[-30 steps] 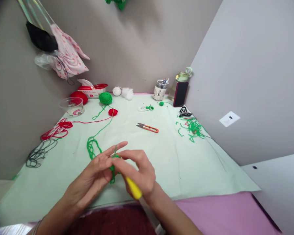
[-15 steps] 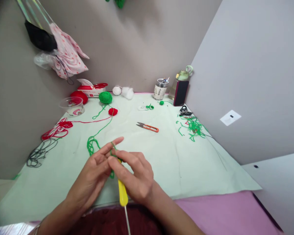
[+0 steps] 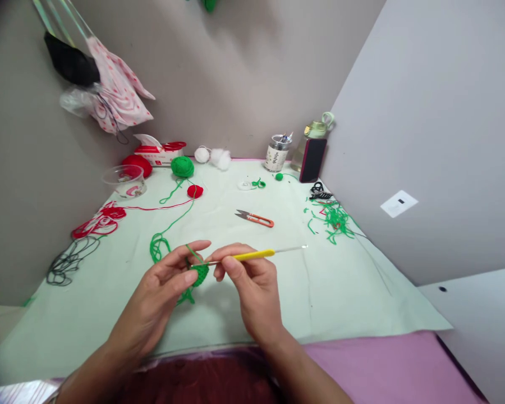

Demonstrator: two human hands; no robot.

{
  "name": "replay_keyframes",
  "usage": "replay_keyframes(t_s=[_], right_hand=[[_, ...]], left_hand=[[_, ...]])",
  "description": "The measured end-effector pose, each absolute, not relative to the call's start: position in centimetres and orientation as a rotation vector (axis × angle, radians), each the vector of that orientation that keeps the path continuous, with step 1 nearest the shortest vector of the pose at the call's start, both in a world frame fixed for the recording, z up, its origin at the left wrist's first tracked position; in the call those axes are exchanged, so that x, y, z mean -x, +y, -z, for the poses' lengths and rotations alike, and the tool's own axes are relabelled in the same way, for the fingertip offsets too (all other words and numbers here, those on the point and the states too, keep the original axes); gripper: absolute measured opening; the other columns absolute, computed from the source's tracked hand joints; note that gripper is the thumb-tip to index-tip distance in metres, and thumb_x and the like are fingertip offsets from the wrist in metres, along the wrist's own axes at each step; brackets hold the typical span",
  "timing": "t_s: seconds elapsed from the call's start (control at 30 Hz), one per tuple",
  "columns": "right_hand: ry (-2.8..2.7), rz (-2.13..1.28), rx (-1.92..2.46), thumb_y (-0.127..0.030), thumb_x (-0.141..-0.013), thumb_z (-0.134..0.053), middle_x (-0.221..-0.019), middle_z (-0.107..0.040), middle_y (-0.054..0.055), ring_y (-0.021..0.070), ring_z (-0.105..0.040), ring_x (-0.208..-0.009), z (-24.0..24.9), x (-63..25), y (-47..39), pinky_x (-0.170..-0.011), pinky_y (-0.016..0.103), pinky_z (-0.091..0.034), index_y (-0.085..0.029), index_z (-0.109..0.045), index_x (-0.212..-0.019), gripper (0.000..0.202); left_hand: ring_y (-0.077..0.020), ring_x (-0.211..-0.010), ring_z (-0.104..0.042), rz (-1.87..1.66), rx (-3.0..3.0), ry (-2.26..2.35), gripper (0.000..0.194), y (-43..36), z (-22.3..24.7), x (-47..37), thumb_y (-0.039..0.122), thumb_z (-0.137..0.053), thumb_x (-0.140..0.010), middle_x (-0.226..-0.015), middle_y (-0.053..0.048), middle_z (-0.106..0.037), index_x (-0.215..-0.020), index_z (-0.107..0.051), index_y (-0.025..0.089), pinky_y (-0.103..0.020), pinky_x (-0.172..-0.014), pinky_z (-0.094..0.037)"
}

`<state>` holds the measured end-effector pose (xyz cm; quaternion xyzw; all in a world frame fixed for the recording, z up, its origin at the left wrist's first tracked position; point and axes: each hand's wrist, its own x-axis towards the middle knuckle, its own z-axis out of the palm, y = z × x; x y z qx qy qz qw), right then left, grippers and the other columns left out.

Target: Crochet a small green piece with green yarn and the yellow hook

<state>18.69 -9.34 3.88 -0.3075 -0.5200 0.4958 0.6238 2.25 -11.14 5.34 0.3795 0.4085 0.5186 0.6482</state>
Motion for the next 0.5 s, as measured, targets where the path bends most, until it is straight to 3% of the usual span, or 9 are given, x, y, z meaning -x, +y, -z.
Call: replay_keyframes(t_s=[0.23,0.4,0.5], right_hand=[[-1.195,-1.165,0.696,-0.034,-0.107,-0.065,-0.093,-0.079,0.000,0.0115,-0.070,-0.072,-4.0,-18.9,-9.3,-0.072,0.026,-0.059,-0.027,-0.082,-0.097,0.020],[-1.565,-0.628,0.744,-0.015,-0.106,-0.059,-0.095,-0.080,0.004,0.0167,-0.076,-0.085,-4.4,-18.8,-10.3,-0.077,0.030,-0.063,-0.026,-0.078,-0.110,0.022],[-1.813,-0.235,0.714,-0.007,-0.101,-0.063,-0.103,-0.082,0.008,0.0210,-0.078,-0.094,-4.0,-18.8,-10.6,-0.078,0.032,-0.065,-0.025,-0.078,-0.120,0.030]], left_hand=[[-0.0176,-0.089,-0.054,-1.230,-0.962,0.964,0.033,-10.9,-5.0,-1.7,0.031,-0.086,-0.087,-0.094,-0.001,-0.064,-0.119,-0.085,0.035,-0.029,-0.083,-0.044],[-0.0172,-0.086,-0.053,-1.302,-1.064,1.056,0.027,-11.1,-4.5,-1.9,0.032,-0.084,-0.090,-0.089,0.000,-0.063,-0.117,-0.085,0.034,-0.030,-0.084,-0.044],[-0.0161,-0.085,-0.053,-1.342,-0.977,1.050,0.037,-11.3,-4.6,-2.3,0.033,-0.089,-0.086,-0.091,0.001,-0.065,-0.123,-0.083,0.035,-0.028,-0.083,-0.045]])
